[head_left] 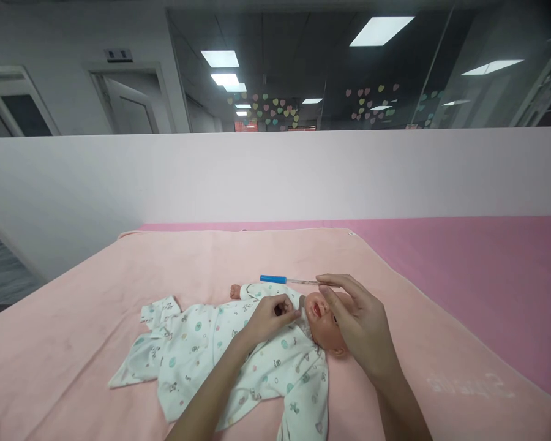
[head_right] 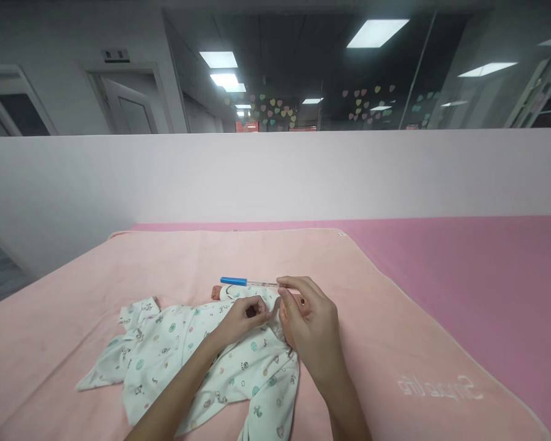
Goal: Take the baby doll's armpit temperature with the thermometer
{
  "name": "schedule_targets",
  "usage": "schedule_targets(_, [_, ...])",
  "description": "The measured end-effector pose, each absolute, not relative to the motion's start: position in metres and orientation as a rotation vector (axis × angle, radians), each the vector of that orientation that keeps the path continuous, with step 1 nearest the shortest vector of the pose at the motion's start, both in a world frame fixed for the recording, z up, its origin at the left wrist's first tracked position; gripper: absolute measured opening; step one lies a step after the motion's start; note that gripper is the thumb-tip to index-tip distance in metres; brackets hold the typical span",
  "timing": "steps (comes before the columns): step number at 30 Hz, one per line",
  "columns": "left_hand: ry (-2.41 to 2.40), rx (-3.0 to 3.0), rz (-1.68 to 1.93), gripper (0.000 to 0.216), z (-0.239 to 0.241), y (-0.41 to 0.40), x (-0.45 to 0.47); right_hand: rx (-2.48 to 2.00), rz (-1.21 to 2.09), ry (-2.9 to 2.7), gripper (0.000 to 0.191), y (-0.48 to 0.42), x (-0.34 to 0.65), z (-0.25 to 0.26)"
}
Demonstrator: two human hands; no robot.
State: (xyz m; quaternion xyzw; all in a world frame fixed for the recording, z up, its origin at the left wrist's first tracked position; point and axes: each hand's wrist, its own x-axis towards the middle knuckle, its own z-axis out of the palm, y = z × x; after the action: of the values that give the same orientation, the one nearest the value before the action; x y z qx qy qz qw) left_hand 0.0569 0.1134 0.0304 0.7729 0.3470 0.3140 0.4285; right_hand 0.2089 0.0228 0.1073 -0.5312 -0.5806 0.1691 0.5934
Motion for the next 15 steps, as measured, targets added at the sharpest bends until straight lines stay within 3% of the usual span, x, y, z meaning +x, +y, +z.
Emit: schedule_targets(15, [0.864, 1.921, 0.772, 0.028, 0.0265, 0.1145, 0.057, -1.047, 0.24, -1.358, 0.011, 0.0196, 0.2041, 0.1065])
